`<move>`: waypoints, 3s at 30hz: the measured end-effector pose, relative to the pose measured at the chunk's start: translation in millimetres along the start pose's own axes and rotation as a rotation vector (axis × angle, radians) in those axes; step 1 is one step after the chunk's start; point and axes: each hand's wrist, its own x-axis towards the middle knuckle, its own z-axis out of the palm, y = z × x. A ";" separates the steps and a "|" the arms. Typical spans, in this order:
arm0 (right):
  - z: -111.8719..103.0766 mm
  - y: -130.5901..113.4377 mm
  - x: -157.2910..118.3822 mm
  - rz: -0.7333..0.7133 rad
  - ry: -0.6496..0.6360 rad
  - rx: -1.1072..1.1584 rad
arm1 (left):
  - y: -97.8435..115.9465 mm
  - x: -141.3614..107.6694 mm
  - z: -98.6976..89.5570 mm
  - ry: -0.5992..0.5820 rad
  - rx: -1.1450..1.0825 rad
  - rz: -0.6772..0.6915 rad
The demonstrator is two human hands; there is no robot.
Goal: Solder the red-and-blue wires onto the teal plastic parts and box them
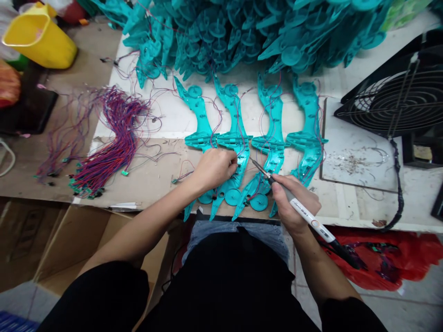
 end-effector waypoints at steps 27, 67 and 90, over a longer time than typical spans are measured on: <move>-21.1 0.6 -1.2 0.063 0.098 -0.020 | 28.5 -3.0 26.6 0.188 -0.014 0.145; -0.8 -5.4 -2.6 -0.042 -0.147 0.024 | 2.2 -62.0 37.5 0.286 -0.332 -0.242; -0.5 -7.7 1.8 -0.059 -0.246 0.111 | -0.8 -53.3 61.3 0.488 -0.383 -0.230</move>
